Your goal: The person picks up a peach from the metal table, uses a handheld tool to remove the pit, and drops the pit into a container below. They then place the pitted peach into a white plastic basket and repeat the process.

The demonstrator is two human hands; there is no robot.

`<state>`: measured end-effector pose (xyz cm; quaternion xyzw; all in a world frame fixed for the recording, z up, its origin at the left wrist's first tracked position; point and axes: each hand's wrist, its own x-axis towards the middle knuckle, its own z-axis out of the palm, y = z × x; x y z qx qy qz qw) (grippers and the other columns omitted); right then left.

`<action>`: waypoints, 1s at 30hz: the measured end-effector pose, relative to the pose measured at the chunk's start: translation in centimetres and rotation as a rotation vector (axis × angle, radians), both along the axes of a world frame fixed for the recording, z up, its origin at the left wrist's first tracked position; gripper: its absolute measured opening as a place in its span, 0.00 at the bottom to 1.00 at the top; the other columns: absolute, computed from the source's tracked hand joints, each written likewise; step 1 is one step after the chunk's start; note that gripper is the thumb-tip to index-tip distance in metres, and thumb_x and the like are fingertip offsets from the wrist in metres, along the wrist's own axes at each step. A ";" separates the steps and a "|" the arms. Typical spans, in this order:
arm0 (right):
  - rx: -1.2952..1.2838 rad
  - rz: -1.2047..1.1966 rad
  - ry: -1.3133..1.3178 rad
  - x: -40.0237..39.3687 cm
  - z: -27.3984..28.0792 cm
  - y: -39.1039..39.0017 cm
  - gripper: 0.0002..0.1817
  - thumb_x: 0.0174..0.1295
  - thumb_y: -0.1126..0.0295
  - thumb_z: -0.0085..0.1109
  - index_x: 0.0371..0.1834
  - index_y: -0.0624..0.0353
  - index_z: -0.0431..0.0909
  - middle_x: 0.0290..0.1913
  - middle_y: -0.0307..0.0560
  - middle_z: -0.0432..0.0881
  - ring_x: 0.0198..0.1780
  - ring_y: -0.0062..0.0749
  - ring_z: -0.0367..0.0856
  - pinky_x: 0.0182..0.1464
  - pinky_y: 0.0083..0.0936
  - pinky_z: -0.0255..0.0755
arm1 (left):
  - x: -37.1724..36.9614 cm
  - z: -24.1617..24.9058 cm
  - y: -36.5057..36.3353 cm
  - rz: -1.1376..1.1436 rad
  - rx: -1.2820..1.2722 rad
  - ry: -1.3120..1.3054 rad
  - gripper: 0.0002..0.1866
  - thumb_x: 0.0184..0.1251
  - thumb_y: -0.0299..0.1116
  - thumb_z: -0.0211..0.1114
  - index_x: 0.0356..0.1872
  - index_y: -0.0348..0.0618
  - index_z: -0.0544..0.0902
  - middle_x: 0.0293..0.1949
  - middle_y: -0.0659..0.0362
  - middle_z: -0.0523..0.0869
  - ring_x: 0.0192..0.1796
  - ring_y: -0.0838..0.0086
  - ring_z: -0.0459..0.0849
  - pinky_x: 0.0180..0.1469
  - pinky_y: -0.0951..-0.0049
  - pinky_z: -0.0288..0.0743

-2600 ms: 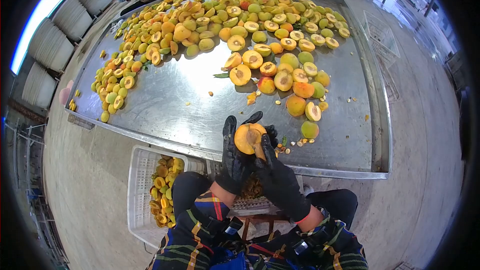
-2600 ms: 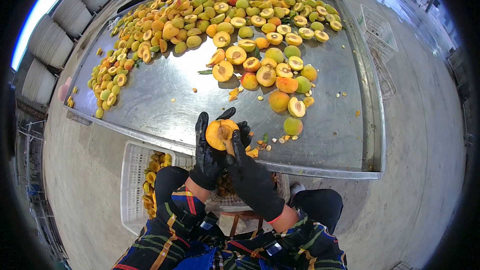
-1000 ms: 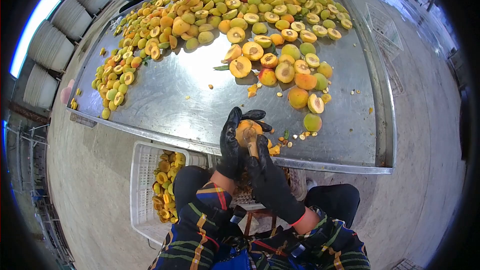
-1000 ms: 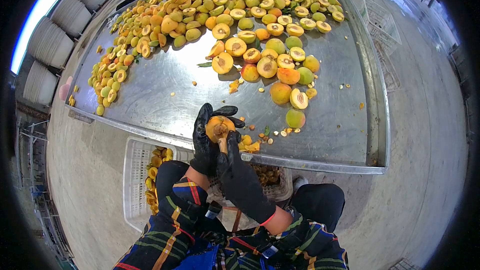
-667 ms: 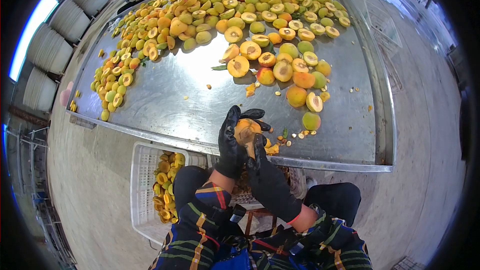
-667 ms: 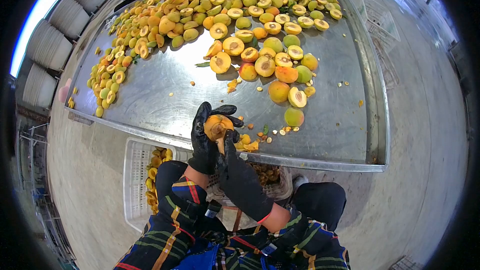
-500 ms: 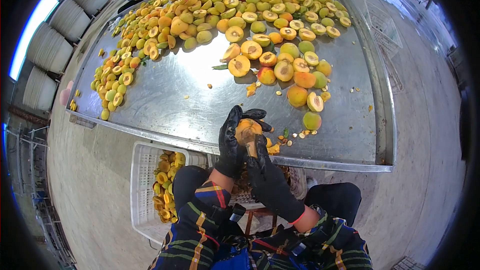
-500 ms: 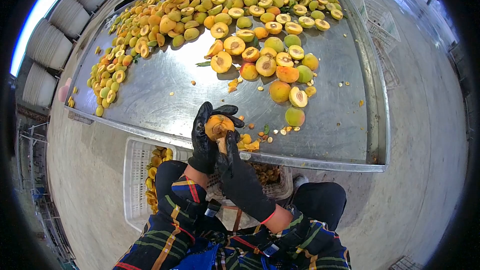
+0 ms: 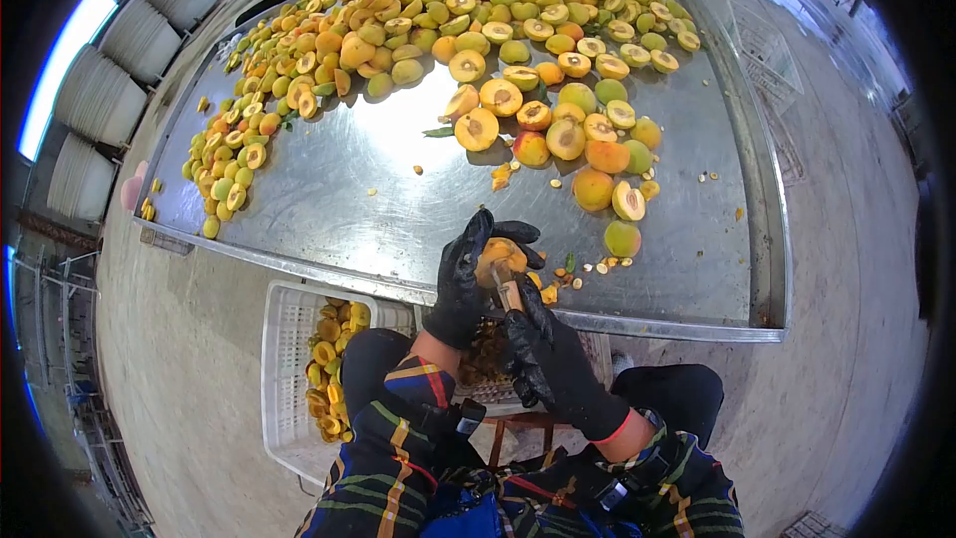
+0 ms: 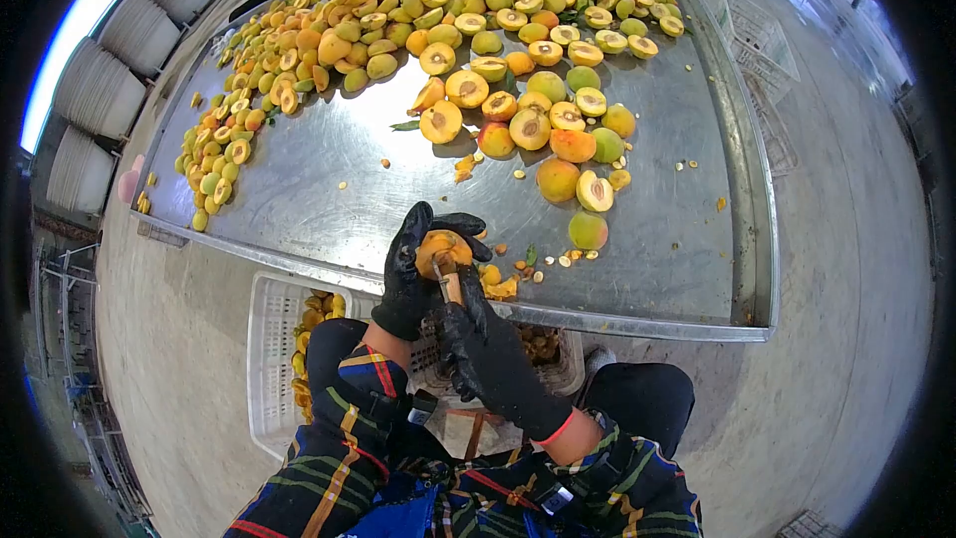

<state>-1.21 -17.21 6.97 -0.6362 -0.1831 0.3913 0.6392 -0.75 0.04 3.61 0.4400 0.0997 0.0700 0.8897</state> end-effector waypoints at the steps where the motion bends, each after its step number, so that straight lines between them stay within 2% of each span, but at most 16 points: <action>1: -0.044 0.063 -0.064 0.2 0.1 -0.2 0.30 0.71 0.65 0.46 0.72 0.67 0.50 0.55 0.70 0.72 0.48 0.48 0.78 0.50 0.33 0.70 | 0.0 -0.1 -0.1 -0.005 -0.058 0.000 0.32 0.75 0.54 0.42 0.46 0.27 0.77 0.38 0.46 0.84 0.39 0.62 0.86 0.43 0.67 0.82; 3: -0.053 0.010 0.059 0.2 0.6 0.1 0.29 0.71 0.65 0.46 0.71 0.67 0.51 0.57 0.69 0.71 0.50 0.47 0.77 0.52 0.32 0.70 | 0.1 0.3 -0.5 -0.017 -0.114 -0.002 0.33 0.74 0.55 0.41 0.47 0.28 0.77 0.38 0.46 0.84 0.40 0.63 0.86 0.43 0.67 0.82; 5: -0.057 -0.043 0.180 -0.1 -0.9 0.2 0.29 0.71 0.66 0.45 0.71 0.67 0.52 0.59 0.68 0.70 0.51 0.47 0.76 0.54 0.30 0.69 | -0.2 1.4 -1.4 0.154 -0.166 0.103 0.35 0.74 0.58 0.39 0.48 0.29 0.77 0.39 0.47 0.84 0.42 0.64 0.85 0.44 0.67 0.82; 6: 0.015 -0.072 -0.255 -0.7 -4.0 0.4 0.28 0.71 0.66 0.47 0.71 0.61 0.55 0.47 0.50 0.70 0.40 0.29 0.71 0.42 0.22 0.67 | -0.1 1.6 -2.7 0.291 0.062 0.032 0.33 0.74 0.57 0.41 0.47 0.31 0.79 0.37 0.49 0.85 0.38 0.66 0.86 0.41 0.69 0.82; 7: 0.085 -0.099 -0.689 -0.9 -4.4 0.8 0.27 0.70 0.67 0.50 0.72 0.56 0.59 0.34 0.32 0.70 0.30 0.12 0.65 0.30 0.14 0.64 | -0.2 1.5 -2.6 0.289 0.065 0.033 0.33 0.74 0.57 0.41 0.47 0.31 0.79 0.37 0.49 0.85 0.38 0.66 0.86 0.41 0.69 0.82; 8: 0.087 -0.100 -0.690 -1.0 -4.3 0.7 0.27 0.70 0.67 0.50 0.72 0.56 0.59 0.34 0.32 0.70 0.30 0.12 0.65 0.30 0.14 0.64 | -0.2 1.2 -2.4 0.273 0.116 0.089 0.32 0.74 0.55 0.43 0.45 0.31 0.80 0.35 0.50 0.85 0.36 0.67 0.86 0.39 0.71 0.82; 9: 0.052 -0.122 -0.300 -0.9 -1.8 0.9 0.27 0.70 0.67 0.50 0.72 0.56 0.59 0.34 0.31 0.70 0.29 0.11 0.65 0.29 0.14 0.64 | -0.3 1.1 -2.2 0.257 0.165 0.146 0.30 0.75 0.54 0.45 0.43 0.30 0.80 0.34 0.51 0.85 0.34 0.69 0.86 0.37 0.72 0.82; 10: 0.014 -0.139 0.090 -0.9 -0.4 1.1 0.27 0.70 0.68 0.50 0.72 0.55 0.59 0.33 0.31 0.69 0.29 0.11 0.65 0.28 0.14 0.63 | 0.0 1.1 -2.4 0.278 0.302 0.152 0.33 0.75 0.57 0.39 0.44 0.34 0.81 0.32 0.52 0.86 0.28 0.71 0.84 0.34 0.73 0.80; 14: 0.078 -0.191 0.127 -1.5 -1.7 1.1 0.26 0.70 0.67 0.50 0.71 0.56 0.60 0.32 0.31 0.70 0.27 0.12 0.66 0.28 0.13 0.63 | 0.2 0.7 -2.9 0.351 0.384 0.168 0.32 0.75 0.56 0.40 0.40 0.34 0.82 0.29 0.53 0.85 0.27 0.72 0.84 0.33 0.75 0.79; 17: 0.021 -0.158 0.305 -0.5 1.5 0.4 0.25 0.70 0.66 0.50 0.68 0.57 0.62 0.32 0.32 0.71 0.27 0.14 0.67 0.28 0.14 0.64 | 0.0 0.0 -2.5 0.360 0.426 0.189 0.31 0.75 0.54 0.43 0.38 0.34 0.83 0.27 0.54 0.85 0.26 0.72 0.83 0.32 0.76 0.79; 19: 0.078 -0.068 0.573 0.3 2.9 -0.2 0.24 0.70 0.63 0.50 0.67 0.57 0.63 0.31 0.33 0.71 0.26 0.15 0.69 0.26 0.15 0.65 | -0.3 -0.5 -2.4 0.331 0.414 0.171 0.30 0.75 0.53 0.44 0.36 0.34 0.83 0.27 0.54 0.85 0.26 0.72 0.84 0.32 0.77 0.78; 20: 0.079 -0.070 0.575 0.2 2.8 -0.3 0.24 0.70 0.63 0.50 0.67 0.57 0.63 0.31 0.33 0.71 0.26 0.15 0.69 0.26 0.15 0.65 | -0.2 -0.6 -2.4 0.329 0.416 0.173 0.30 0.75 0.53 0.44 0.36 0.34 0.83 0.27 0.54 0.85 0.26 0.72 0.84 0.32 0.77 0.78; 22: 0.031 0.000 0.246 0.0 2.1 -0.5 0.23 0.70 0.64 0.49 0.66 0.58 0.64 0.30 0.34 0.69 0.26 0.15 0.69 0.25 0.16 0.66 | -0.1 -0.7 -2.8 0.369 0.355 0.191 0.31 0.75 0.54 0.44 0.35 0.33 0.83 0.26 0.54 0.85 0.26 0.73 0.84 0.32 0.77 0.78; 25: -0.016 -0.077 0.277 -0.3 0.7 0.1 0.22 0.70 0.64 0.49 0.64 0.60 0.64 0.31 0.36 0.70 0.27 0.15 0.69 0.27 0.16 0.66 | 0.2 0.7 -3.1 0.401 0.303 0.228 0.22 0.75 0.44 0.52 0.35 0.35 0.84 0.26 0.58 0.85 0.26 0.76 0.83 0.30 0.78 0.78; 29: 0.030 -0.086 0.554 -0.1 1.1 -0.2 0.21 0.70 0.64 0.50 0.64 0.57 0.65 0.29 0.37 0.70 0.24 0.17 0.68 0.24 0.17 0.65 | 0.0 0.8 -2.9 0.376 0.299 0.188 0.23 0.75 0.45 0.50 0.35 0.35 0.84 0.26 0.58 0.85 0.27 0.76 0.84 0.31 0.77 0.78; 30: 0.135 -0.074 0.045 -0.2 -0.3 -0.3 0.20 0.70 0.62 0.50 0.62 0.54 0.66 0.26 0.36 0.70 0.21 0.17 0.66 0.21 0.16 0.62 | 0.0 0.5 -2.8 0.379 0.387 0.207 0.23 0.76 0.45 0.49 0.35 0.35 0.84 0.27 0.58 0.85 0.28 0.75 0.84 0.32 0.76 0.78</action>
